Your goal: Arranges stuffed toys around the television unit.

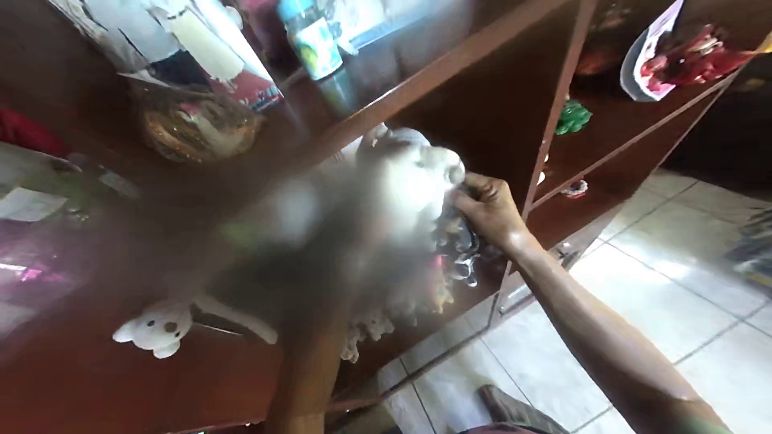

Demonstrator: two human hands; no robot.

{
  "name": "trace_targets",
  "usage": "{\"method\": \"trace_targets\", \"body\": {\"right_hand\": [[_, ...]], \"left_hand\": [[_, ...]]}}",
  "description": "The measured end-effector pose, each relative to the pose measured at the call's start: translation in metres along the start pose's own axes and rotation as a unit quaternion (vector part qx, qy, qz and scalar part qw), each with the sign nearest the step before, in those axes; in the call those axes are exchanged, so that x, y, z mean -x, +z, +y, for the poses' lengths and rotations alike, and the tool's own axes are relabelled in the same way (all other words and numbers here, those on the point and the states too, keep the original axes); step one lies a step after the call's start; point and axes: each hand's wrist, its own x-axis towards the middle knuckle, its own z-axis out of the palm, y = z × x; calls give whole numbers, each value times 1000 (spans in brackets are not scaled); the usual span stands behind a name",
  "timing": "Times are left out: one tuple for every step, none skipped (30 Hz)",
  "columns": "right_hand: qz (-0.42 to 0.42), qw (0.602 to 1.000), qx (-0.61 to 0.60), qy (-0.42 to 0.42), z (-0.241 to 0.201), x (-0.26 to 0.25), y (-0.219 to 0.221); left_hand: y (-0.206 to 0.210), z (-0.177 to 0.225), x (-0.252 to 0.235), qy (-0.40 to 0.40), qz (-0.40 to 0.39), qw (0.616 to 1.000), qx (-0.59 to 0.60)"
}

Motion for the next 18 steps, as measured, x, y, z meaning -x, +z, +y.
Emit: {"method": "trace_targets", "body": {"right_hand": [[9, 1000, -2, 8, 11, -2, 4], [10, 1000, -7, 28, 21, -1, 8], [7, 998, -7, 56, 31, 2, 10], [2, 996, -9, 85, 40, 6, 11], [-3, 994, -12, 109, 49, 10, 10], [-8, 991, -16, 130, 56, 13, 8], [-12, 989, -23, 149, 60, 15, 6], [-15, 985, -35, 168, 64, 18, 4], [-16, 980, -52, 190, 65, 19, 2], [-17, 973, -72, 217, 64, 18, 1], [-23, 965, -90, 245, 61, 16, 0], [-29, 959, -104, 263, 58, 14, 0], [-35, 957, -107, 267, 58, 12, 1], [-42, 959, -103, 262, 60, 10, 1], [-48, 960, -97, 259, 61, 8, 1], [-53, 961, -93, 257, 64, 6, 2], [-62, 960, -92, 259, 65, 5, 1], [-70, 957, -100, 264, 66, 3, 0]], "left_hand": [[18, -14, -18, 96, 83, 992, 23], [29, -20, -35, 142, 115, 982, 55], [29, -13, -47, 132, 78, 984, 96], [30, -9, -56, 107, 26, 985, 130], [34, -13, -67, 79, -11, 984, 157], [39, -21, -77, 57, -26, 982, 176], [44, -29, -86, 48, -30, 981, 183], [45, -32, -92, 52, -37, 982, 177], [44, -30, -95, 59, -46, 983, 170], [43, -25, -98, 65, -58, 982, 166], [42, -21, -101, 70, -70, 981, 169], [43, -18, -105, 72, -80, 978, 181], [46, -17, -111, 72, -93, 973, 201], [50, -18, -117, 68, -112, 966, 224], [53, -20, -123, 61, -132, 959, 244], [54, -21, -128, 54, -148, 955, 250], [52, -21, -131, 50, -162, 959, 228], [48, -20, -134, 53, -177, 966, 182]]}}
